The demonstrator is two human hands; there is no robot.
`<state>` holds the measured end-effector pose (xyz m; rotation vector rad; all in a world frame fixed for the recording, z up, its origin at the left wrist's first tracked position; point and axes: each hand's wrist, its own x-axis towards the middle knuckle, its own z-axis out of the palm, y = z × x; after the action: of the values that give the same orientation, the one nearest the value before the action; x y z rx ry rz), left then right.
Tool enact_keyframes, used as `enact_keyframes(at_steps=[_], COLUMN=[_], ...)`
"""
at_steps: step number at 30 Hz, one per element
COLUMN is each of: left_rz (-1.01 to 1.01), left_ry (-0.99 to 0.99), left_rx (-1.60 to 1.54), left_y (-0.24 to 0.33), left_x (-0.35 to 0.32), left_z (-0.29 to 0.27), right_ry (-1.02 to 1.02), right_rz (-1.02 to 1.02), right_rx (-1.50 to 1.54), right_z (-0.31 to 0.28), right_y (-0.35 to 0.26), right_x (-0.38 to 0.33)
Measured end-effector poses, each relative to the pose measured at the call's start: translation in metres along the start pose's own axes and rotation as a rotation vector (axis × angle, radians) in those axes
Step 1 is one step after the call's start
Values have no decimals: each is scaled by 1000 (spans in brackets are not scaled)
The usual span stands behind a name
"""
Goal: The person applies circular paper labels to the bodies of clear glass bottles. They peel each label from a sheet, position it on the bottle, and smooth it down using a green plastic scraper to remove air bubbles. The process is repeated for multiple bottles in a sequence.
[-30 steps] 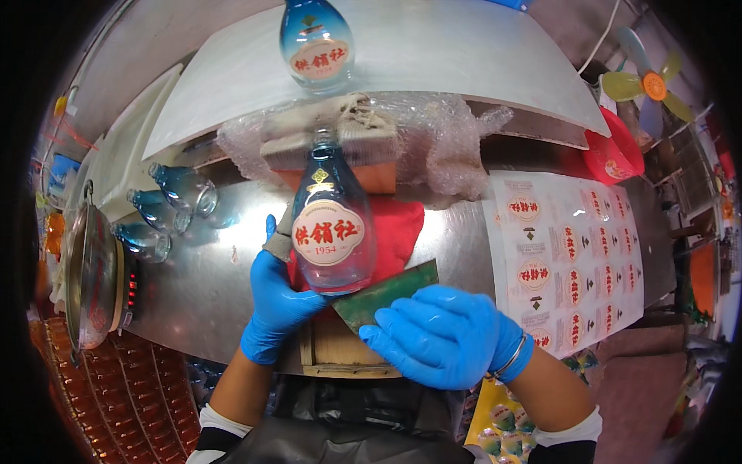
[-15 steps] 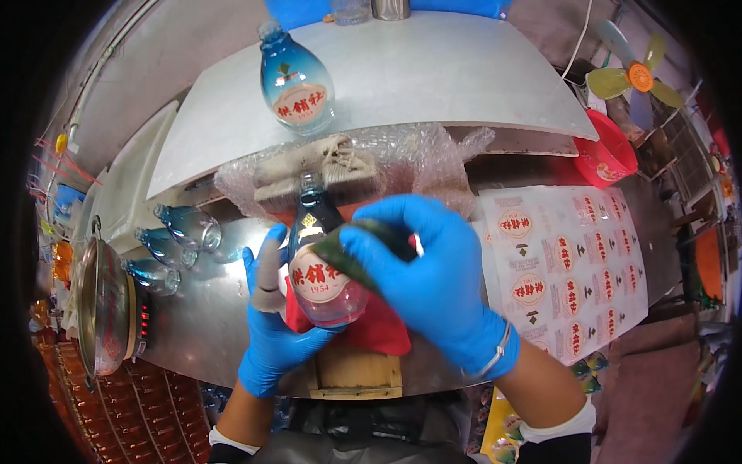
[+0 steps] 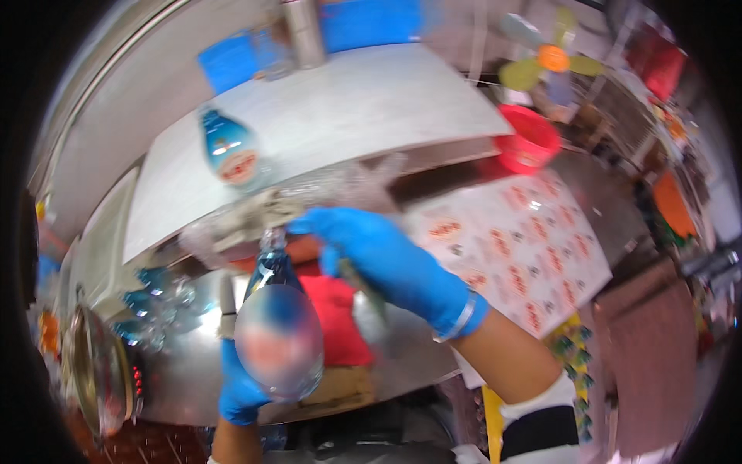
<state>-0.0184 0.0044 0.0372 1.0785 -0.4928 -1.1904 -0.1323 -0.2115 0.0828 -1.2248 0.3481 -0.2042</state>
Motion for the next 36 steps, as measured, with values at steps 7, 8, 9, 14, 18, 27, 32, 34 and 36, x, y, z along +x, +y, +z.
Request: enact_keyframes(at_steps=[7, 8, 9, 14, 18, 27, 32, 34, 36], left_rz=[-105, -233, -148, 661, 564, 589, 587, 577, 600], left_ry=[1, -70, -170, -685, -636, -655, -595, -570, -539], left_rx=[-36, -335, -74, 1044, 1095, 1221, 1329, 1350, 1351], left_y=[-10, -19, -22, -64, -73, -70, -66, -64, -62], left_x=[3, 7, 5, 8, -3, 1, -6, -10, -14], left_z=[63, 79, 90, 121, 138, 159, 155, 154, 156], right_ry=[-20, 129, 234, 659, 1074, 1900, 2217, 2217, 2242], right_rz=[-174, -228, -306, -480, -124, 630, 746, 805, 798], right_rx=[-177, -279, -369, -1010, -1011, -810, -655, -652, -618], right_z=[-2, -4, -3, 10, 37, 48, 6, -8, -24], right_y=[-42, -44, -41, -9, 50, 332, 449, 466, 477], right_x=[-115, -147, -175, -335, -455, -649, -675, -688, -695])
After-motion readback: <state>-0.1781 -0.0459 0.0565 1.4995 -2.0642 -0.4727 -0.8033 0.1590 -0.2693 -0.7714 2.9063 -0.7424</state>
